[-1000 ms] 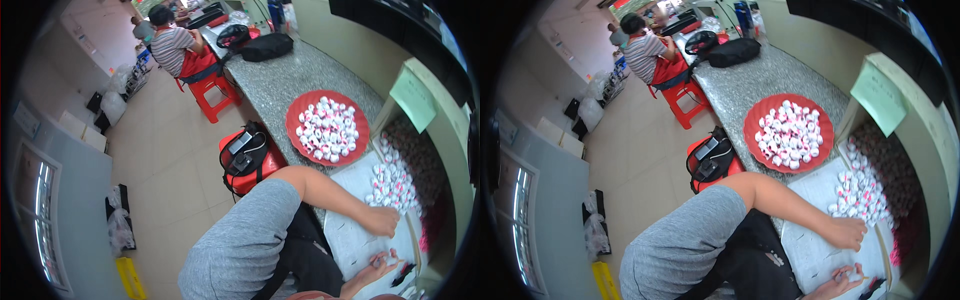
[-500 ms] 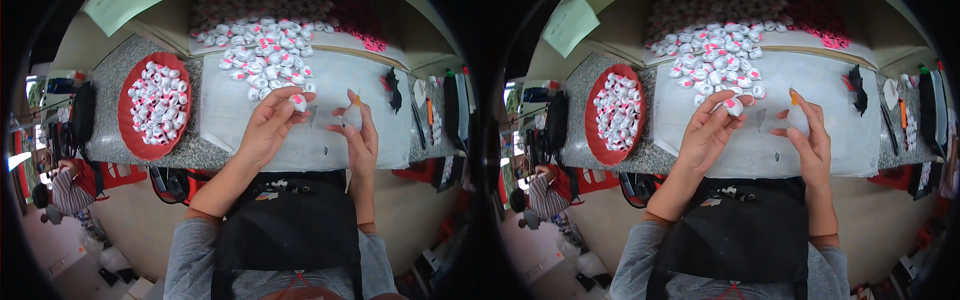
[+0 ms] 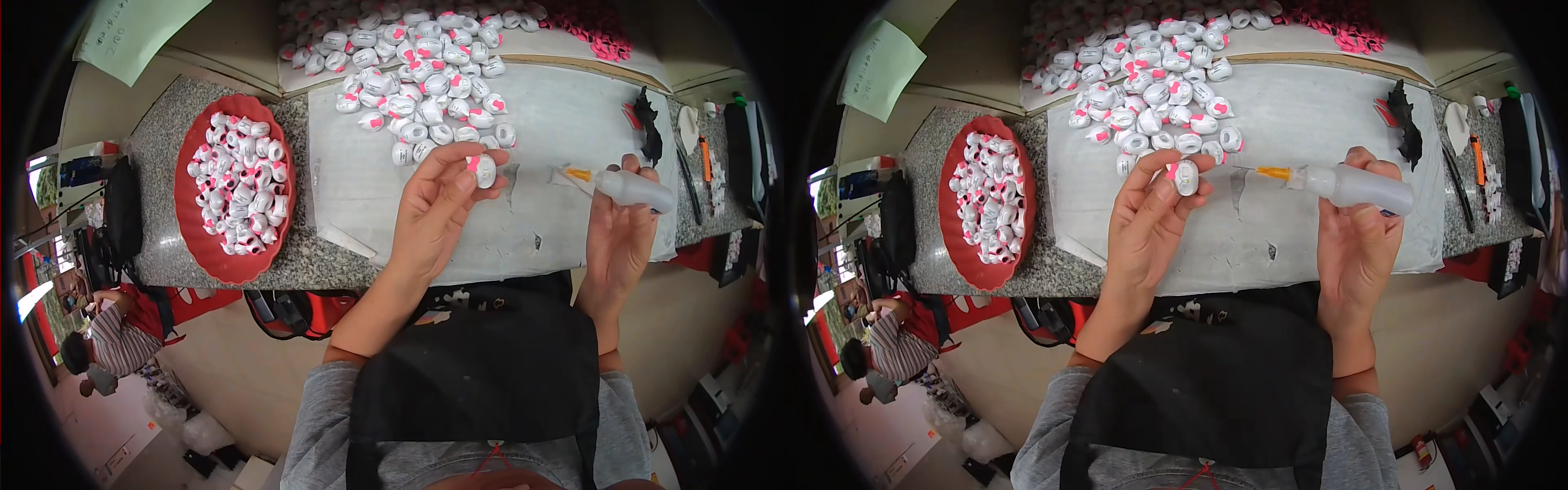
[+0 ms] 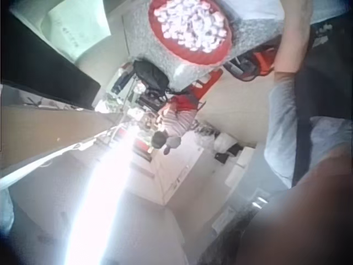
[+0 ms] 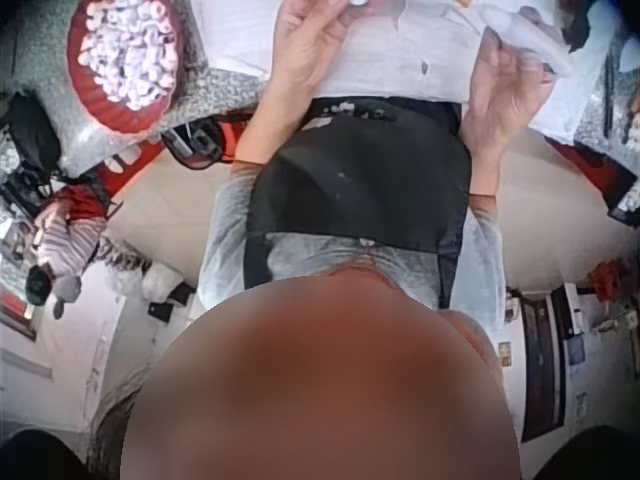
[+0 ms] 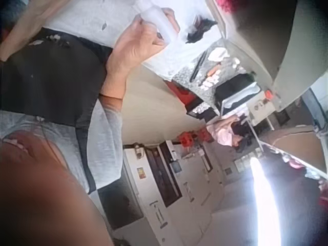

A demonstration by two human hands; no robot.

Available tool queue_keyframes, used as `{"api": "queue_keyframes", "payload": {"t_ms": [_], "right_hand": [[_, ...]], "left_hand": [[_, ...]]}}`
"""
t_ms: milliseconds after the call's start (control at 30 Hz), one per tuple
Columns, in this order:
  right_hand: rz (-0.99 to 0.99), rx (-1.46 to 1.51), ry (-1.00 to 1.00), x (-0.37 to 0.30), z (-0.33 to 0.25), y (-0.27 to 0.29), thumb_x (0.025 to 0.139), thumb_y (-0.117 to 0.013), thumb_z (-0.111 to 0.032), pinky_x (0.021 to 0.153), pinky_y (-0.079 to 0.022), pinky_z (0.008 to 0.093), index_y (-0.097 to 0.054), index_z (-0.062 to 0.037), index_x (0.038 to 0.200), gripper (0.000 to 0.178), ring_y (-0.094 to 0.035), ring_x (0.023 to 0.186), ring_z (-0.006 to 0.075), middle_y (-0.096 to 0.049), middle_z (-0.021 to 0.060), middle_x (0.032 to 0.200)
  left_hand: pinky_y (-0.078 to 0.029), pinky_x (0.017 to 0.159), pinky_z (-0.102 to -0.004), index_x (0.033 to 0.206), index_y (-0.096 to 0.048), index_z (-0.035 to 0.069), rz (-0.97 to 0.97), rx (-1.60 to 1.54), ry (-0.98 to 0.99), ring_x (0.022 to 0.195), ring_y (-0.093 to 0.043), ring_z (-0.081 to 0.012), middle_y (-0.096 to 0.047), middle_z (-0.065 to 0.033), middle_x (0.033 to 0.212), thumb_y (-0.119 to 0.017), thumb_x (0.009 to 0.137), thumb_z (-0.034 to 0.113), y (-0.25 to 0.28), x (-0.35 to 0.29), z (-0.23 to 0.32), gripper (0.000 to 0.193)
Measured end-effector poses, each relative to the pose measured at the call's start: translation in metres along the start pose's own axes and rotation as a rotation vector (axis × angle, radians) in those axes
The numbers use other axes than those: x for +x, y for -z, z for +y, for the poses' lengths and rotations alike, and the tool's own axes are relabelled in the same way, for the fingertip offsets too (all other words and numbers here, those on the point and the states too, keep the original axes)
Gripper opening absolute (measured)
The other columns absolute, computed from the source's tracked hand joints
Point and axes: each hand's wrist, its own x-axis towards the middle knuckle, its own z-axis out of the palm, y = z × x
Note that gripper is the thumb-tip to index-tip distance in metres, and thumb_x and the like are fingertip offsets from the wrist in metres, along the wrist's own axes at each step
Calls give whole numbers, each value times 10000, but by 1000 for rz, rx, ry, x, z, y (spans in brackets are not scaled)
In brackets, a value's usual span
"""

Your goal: Applying glue to small white plastic cat-head toy components to assemble them.

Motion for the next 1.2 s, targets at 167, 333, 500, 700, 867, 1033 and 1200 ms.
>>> {"api": "queue_keyframes", "payload": {"t_ms": [167, 333, 500, 700, 867, 1033, 1200], "right_hand": [[-164, -32, 20, 7, 2, 3, 657, -575, -59, 573, -375, 214, -418, -41, 908, 297, -414, 723, 91, -400, 77, 916], [-213, -98, 37, 8, 5, -2, 632, -535, -26, 520, -375, 230, -416, -33, 905, 297, -407, 690, 103, -405, 82, 885], [-110, -195, 19, -9, 27, -15, 656, -477, -70, 565, -378, 229, -406, -38, 878, 235, -392, 710, 108, -389, 48, 866], [-357, 59, 49, 51, 39, 82, 795, -454, -180, 682, -366, 241, -466, 28, 954, 262, -457, 727, 140, -510, 75, 891], [-37, -1061, 849, 80, 65, 89, 696, -575, -374, 745, -383, 359, -483, -1, 951, 461, -484, 798, 281, -501, 167, 906], [-200, -1204, 909, 98, 65, 78, 736, -542, -204, 685, -407, 353, -484, 0, 888, 261, -485, 750, 239, -500, 137, 846], [-227, -279, 238, 74, 57, 55, 754, -513, -236, 719, -388, 336, -477, -38, 939, 273, -474, 811, 223, -505, 120, 902]], "left_hand": [[-409, 643, -234, 1026, -447, 29, 49, -62, 10, 732, -501, -132, -485, -167, 1010, -413, 821, 106, 0, 5, -3, 222], [-407, 652, -239, 1035, -448, 21, 105, 84, -99, 727, -492, -116, -505, -114, 953, -474, 777, 76, -5, 11, -5, 265], [-417, 680, -252, 1004, -452, 28, 174, 208, -178, 753, -503, -116, -520, -56, 878, -505, 748, 33, 11, -14, 2, 261], [-423, 662, -221, 971, -469, 22, -41, 125, -300, 733, -514, -82, -512, -25, 838, -512, 764, 92, 9, 6, -27, 222], [-424, 637, -207, 971, -470, 12, 8, 119, -283, 726, -514, -75, -507, -20, 824, -497, 762, 82, 3, 1, -25, 222], [-422, 632, -200, 972, -469, 8, 73, 74, -321, 722, -516, -72, -511, -22, 810, -507, 743, 49, 3, 1, -15, 236], [-421, 636, -200, 972, -463, 7, 8, 63, -315, 726, -510, -66, -502, -22, 829, -520, 726, 33, 4, 4, -15, 254]]}}
